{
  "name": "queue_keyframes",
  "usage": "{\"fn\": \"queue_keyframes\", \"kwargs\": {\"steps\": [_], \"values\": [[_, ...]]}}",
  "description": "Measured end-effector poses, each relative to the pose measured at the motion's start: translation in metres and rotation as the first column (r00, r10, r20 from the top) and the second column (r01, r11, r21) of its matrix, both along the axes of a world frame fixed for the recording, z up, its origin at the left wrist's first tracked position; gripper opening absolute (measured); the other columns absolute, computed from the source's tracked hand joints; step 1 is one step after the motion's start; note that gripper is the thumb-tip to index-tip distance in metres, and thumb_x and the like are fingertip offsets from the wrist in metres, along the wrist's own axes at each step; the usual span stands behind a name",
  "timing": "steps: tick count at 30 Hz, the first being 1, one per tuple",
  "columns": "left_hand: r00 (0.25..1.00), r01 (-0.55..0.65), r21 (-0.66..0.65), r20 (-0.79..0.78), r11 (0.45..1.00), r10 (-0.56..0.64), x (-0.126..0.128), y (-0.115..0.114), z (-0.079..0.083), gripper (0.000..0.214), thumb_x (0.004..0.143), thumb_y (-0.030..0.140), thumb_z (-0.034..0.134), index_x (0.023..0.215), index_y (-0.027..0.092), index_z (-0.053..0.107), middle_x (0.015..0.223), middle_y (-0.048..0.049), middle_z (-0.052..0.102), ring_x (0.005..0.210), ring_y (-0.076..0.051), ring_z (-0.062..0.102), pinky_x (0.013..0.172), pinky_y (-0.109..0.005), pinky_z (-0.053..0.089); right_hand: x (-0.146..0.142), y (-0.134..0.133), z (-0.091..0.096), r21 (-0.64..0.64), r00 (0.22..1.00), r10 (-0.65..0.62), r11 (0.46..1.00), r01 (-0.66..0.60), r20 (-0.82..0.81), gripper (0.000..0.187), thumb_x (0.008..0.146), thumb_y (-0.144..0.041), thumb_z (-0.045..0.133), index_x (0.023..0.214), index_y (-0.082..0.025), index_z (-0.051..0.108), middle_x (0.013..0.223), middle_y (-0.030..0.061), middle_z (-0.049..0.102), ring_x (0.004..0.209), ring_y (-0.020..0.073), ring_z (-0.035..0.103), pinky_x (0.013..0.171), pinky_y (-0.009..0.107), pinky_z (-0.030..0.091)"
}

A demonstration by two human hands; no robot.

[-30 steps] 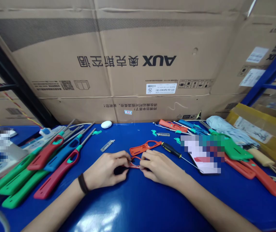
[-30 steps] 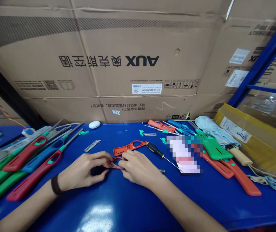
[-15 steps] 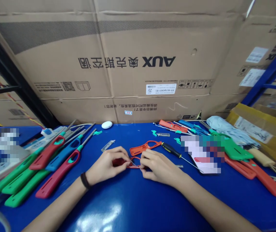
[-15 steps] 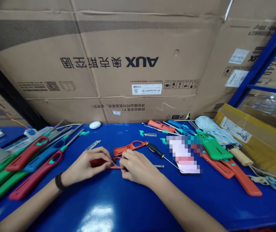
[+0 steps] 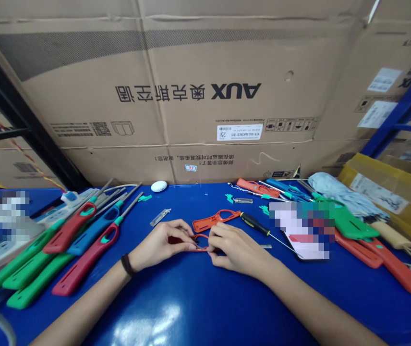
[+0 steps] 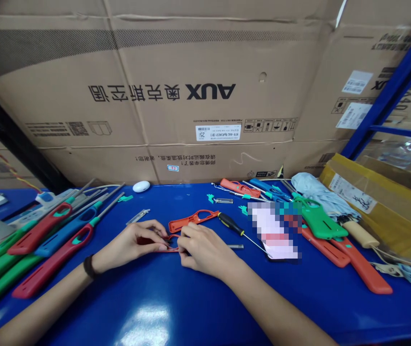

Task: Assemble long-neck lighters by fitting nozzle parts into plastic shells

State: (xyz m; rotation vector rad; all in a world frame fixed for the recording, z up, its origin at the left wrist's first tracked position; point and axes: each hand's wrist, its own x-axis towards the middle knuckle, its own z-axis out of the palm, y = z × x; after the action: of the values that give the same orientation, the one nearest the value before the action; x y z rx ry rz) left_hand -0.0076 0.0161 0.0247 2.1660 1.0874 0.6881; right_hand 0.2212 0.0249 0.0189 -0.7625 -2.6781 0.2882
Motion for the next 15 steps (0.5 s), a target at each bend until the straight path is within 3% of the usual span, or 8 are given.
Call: {"fn": "queue_keyframes", "kwargs": {"steps": [15], "values": [[1.000, 0.018, -0.152, -0.013, 0.988, -0.020, -0.0019, 0.0070, 0.0052, 0.010, 0.076, 0.028, 0.069, 0.081, 0.022, 0.075, 0.093, -0.0036, 0.062, 0.084, -0.015, 0.061, 0.079, -0.028, 0.048, -0.0012, 0.0007, -0.0019, -0.009, 1.000, -0.001, 1.000, 0.001, -0.025, 0.009, 0.075, -0.009, 0.060, 0.074, -0.017, 0.062, 0.082, 0.0020, 0.058, 0.081, 0.0159, 0.054, 0.073, 0.026, 0.043]]}}
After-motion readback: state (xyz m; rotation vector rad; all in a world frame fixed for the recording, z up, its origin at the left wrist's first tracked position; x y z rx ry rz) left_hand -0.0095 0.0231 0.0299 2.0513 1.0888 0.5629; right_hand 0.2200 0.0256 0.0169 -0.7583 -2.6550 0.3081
